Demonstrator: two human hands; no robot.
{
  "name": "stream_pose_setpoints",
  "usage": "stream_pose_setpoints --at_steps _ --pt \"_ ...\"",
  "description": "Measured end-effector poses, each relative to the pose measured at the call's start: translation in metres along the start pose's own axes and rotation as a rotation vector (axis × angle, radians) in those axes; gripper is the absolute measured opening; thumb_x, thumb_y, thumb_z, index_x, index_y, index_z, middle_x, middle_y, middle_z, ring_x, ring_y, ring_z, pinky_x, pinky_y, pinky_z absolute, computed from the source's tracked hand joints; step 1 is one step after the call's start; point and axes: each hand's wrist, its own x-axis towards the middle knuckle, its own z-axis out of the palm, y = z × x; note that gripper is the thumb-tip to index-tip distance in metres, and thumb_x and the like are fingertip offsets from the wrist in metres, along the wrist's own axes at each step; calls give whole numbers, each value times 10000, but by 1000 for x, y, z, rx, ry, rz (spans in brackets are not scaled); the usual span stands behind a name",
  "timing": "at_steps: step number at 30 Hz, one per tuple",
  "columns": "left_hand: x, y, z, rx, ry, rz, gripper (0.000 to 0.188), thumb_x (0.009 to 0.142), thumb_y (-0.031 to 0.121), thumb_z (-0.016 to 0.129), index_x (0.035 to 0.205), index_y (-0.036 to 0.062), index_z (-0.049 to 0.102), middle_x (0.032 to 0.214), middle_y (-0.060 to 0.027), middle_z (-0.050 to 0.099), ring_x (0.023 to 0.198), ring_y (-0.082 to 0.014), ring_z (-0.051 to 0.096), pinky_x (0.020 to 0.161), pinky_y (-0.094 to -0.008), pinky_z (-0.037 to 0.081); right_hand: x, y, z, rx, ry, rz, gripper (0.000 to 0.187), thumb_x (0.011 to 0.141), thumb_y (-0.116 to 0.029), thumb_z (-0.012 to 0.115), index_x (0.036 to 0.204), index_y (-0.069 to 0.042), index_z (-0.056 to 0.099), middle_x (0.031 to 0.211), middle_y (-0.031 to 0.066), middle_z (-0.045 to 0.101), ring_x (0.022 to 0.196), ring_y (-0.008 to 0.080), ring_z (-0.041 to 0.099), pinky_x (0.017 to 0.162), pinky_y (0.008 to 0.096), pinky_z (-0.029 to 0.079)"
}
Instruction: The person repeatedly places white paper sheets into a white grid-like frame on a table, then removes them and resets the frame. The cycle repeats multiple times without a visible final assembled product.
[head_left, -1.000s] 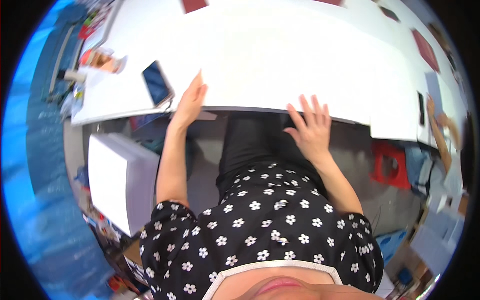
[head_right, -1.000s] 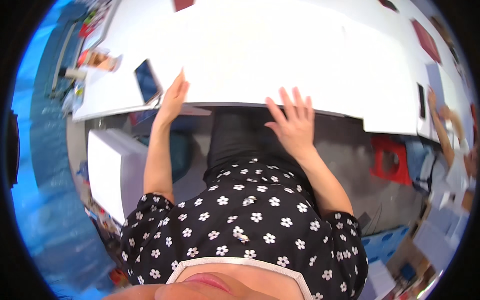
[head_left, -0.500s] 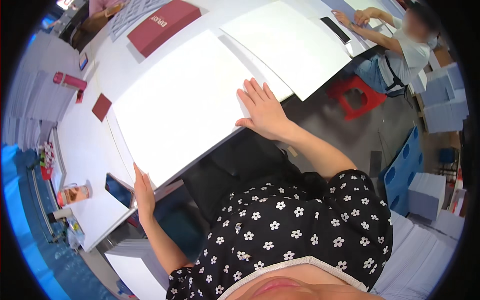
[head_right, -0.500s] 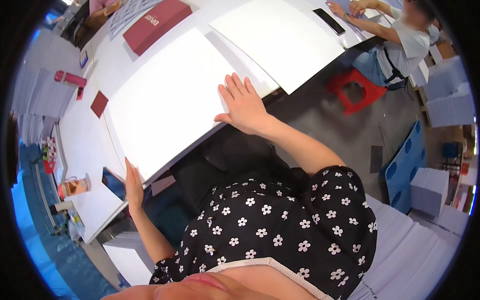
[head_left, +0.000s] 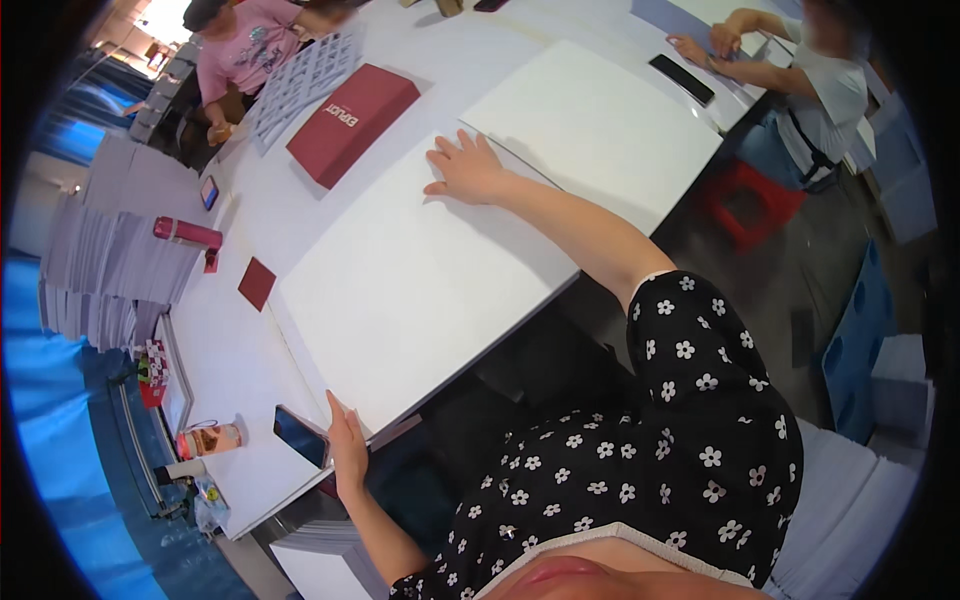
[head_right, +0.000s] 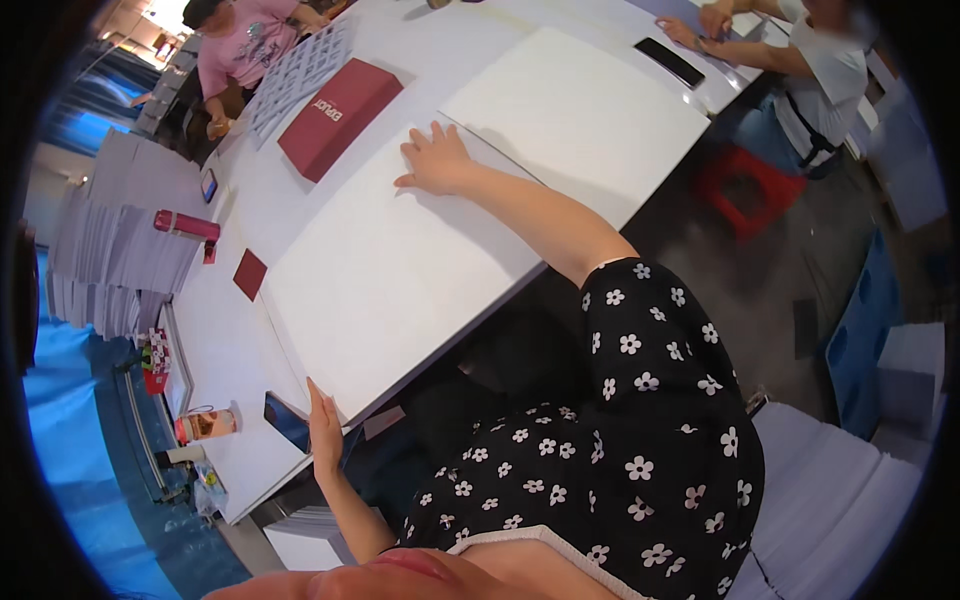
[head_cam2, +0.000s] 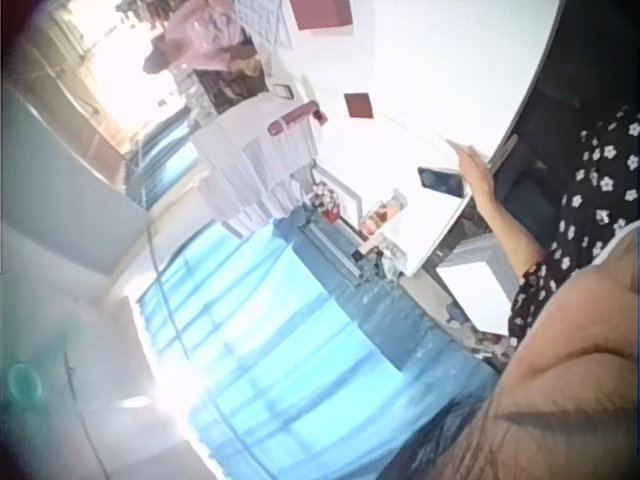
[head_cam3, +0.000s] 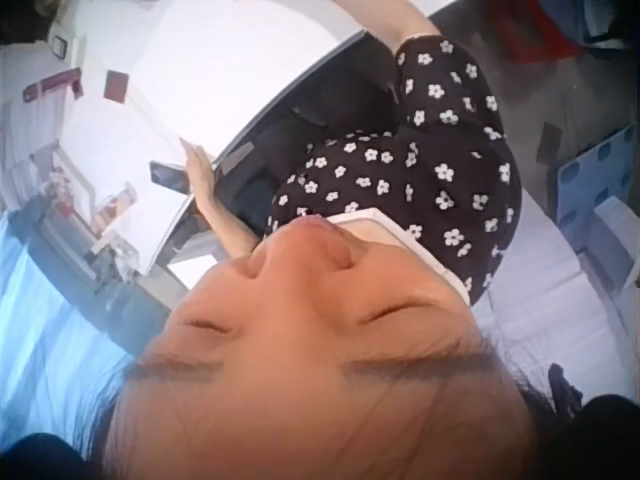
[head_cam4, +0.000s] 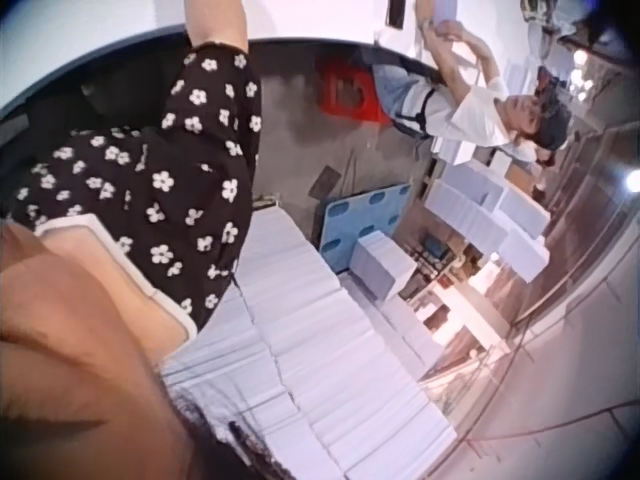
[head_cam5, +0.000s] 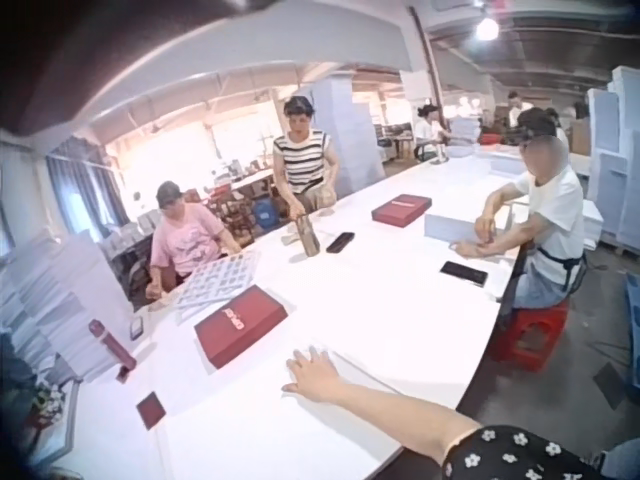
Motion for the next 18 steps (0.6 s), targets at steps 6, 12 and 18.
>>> stream_pose_setpoints --at_steps 6,12,18 --pt "1 -10 -6 128 38 102 565 990 88 437 1480 -90 219 1213 -349 563 1122 -481 546 962 -472 431 34 -1 15 -113 84 -29 723 912 -644 483 1273 -24 576 1344 176 527 1277 403 446 1094 585 258" --pt "3 -23 -5 -41 28 71 582 992 117 455 1494 -57 218 1182 -328 579 1108 -469 547 969 -487 419 48 -42 -3 -249 -114 90 748 917 -636 482 1332 -16 541 1418 234 480 1376 438 348 1135 593 187" --pt "1 -26 -8 -99 5 40 581 997 164 477 1500 -19 252 1214 -268 580 1125 -419 541 1020 -461 394 41 -153 45 -148 -193 -275 830 956 -625 407 1532 -49 248 1594 235 180 1485 433 84 1177 583 76"
